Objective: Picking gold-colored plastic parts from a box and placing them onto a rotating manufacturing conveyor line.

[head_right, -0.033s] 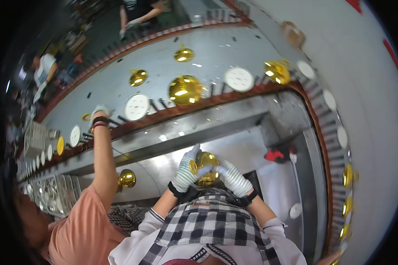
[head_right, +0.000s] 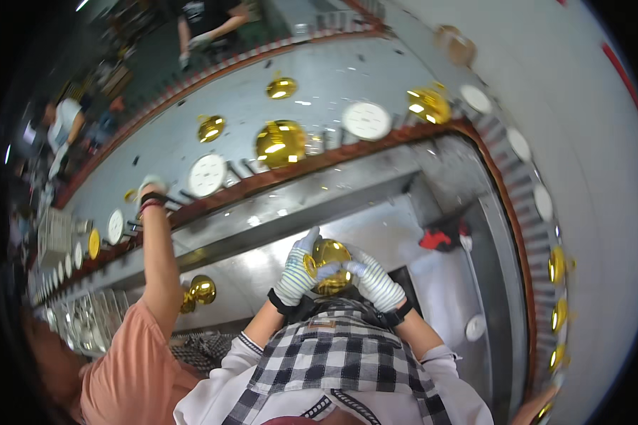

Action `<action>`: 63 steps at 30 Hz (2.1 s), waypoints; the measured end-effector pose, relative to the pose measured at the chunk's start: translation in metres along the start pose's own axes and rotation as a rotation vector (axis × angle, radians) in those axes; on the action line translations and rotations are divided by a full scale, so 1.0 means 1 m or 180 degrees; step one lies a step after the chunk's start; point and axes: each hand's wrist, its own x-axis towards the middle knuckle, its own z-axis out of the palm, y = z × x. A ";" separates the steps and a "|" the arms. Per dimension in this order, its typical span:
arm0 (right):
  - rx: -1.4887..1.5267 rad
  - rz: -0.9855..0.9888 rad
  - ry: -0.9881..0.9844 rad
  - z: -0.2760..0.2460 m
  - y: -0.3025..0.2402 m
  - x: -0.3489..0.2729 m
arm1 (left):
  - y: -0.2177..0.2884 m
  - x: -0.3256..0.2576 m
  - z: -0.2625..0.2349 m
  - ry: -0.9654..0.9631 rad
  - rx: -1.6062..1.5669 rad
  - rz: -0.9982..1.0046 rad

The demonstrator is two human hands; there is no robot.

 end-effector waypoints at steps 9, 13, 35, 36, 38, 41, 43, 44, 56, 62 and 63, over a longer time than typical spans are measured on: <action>0.1015 -0.1554 0.0769 -0.273 -0.096 -0.447 | 0.324 -0.084 0.376 -0.1951 -0.1662 -0.0092; 0.1148 -0.2021 0.1266 -0.400 -0.048 -0.705 | 0.440 -0.225 0.584 -0.2706 -0.2395 -0.0379; 0.0001 -0.2635 0.4844 -0.622 0.108 -1.146 | 0.676 -0.380 1.069 -0.3849 -0.0059 0.1673; 0.0124 -0.2697 0.4807 -0.639 0.107 -1.139 | 0.670 -0.316 1.082 -0.2896 0.0299 0.2139; -0.0089 -0.2595 0.4909 -0.675 0.074 -1.163 | 0.703 -0.196 1.133 -0.1300 -0.0114 0.2489; -0.0090 -0.2654 0.4769 -0.720 0.031 -1.134 | 0.736 0.027 1.143 -0.0088 0.0977 0.2163; 0.0122 -0.2580 0.4759 -0.737 -0.005 -1.078 | 0.748 0.143 1.159 -0.0254 0.1688 0.1531; 0.0316 -0.2527 0.4794 -0.751 -0.027 -1.054 | 0.763 0.187 1.175 -0.0735 0.1892 0.1104; 0.0477 -0.2173 0.4439 -1.016 -0.450 -0.769 | 0.783 0.691 1.353 -0.1456 0.2015 0.1691; -0.0227 -0.1748 0.4221 -1.081 -0.443 -0.808 | 0.790 0.505 1.245 -0.1329 0.0684 0.4040; -0.0290 -0.1676 0.4071 -1.070 -0.472 -0.820 | 0.809 0.473 1.218 -0.1471 0.0478 0.3873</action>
